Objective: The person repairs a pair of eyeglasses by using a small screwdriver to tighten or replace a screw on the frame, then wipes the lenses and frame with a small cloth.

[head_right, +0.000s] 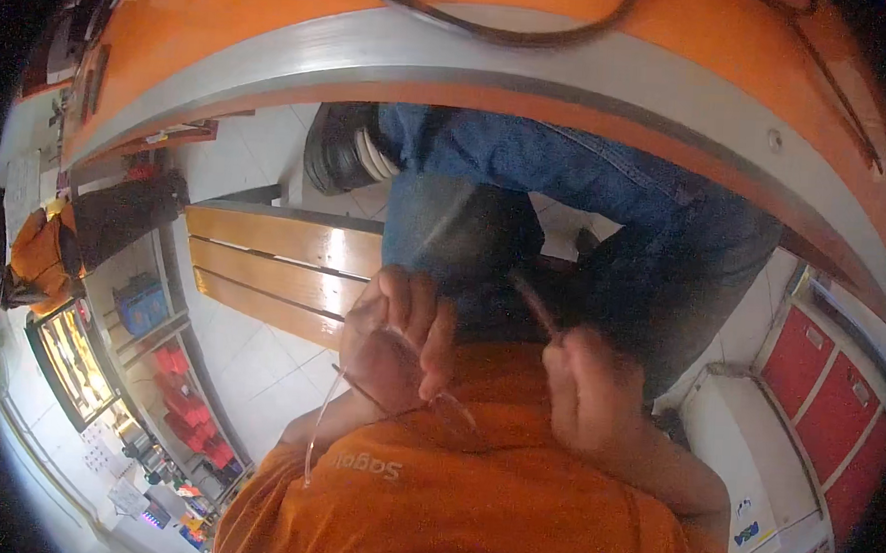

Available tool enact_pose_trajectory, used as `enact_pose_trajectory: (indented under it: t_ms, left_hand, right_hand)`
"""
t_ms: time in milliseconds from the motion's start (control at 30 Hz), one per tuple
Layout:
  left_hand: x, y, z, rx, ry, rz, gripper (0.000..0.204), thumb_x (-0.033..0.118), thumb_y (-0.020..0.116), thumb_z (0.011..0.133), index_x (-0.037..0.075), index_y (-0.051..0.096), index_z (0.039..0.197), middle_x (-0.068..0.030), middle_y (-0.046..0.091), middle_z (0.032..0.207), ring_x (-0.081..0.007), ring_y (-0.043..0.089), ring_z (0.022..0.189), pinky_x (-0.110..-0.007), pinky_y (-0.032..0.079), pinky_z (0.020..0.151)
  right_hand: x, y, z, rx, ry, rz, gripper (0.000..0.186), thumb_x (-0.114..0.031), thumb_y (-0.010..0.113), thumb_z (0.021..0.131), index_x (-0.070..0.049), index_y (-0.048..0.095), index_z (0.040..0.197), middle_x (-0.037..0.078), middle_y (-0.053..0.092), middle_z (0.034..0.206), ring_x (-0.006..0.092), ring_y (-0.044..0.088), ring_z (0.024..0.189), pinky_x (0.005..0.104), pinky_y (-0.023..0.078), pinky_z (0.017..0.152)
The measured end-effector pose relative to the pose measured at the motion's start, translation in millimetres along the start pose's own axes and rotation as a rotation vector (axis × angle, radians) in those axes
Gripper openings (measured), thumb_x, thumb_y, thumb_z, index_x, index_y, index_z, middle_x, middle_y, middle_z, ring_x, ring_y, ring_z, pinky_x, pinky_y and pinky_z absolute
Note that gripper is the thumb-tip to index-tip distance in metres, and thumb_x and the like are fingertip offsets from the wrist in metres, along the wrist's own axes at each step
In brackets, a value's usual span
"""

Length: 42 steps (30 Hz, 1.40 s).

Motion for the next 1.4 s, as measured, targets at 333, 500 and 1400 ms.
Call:
enact_pose_trajectory:
  t_ms: [333,500,1400]
  left_hand:
    - [-14,-17,-8,-0.226,-0.133,0.275,0.046,0.042,0.041,0.1,-0.003,0.044,0.101,-0.0235,0.057,0.082,-0.0295,0.061,0.059,-0.04,0.057,0.048]
    - [-15,-4,-6,-0.148,0.088,0.365,0.04,0.041,0.035,0.102,0.001,0.036,0.11,-0.0237,0.058,0.082,-0.0283,0.062,0.059,-0.04,0.057,0.049]
    - [-7,7,6,-0.156,0.183,0.663,0.021,0.017,0.044,0.102,0.004,0.036,0.116,-0.021,0.061,0.083,-0.019,0.061,0.058,-0.029,0.055,0.051]
  right_hand:
    - [-43,-17,23,-0.321,-0.254,-0.204,0.014,-0.013,0.062,0.09,-0.005,0.053,0.084,0.013,0.056,0.068,0.0319,0.059,0.057,0.0418,0.046,0.05]
    - [-42,-19,22,-0.314,-0.214,-0.234,0.014,-0.011,0.062,0.09,-0.004,0.052,0.083,0.013,0.055,0.069,0.033,0.058,0.057,0.042,0.044,0.05]
    - [-38,-19,20,-0.259,-0.161,-0.258,0.021,-0.021,0.059,0.092,-0.007,0.048,0.083,0.012,0.055,0.061,0.0335,0.06,0.053,0.0441,0.047,0.046]
Point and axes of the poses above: each hand's wrist, its own z-axis towards the middle knuckle, its own y-axis out of the palm, x = y × z, the point moved 1 cm from there along z, towards the middle knuckle
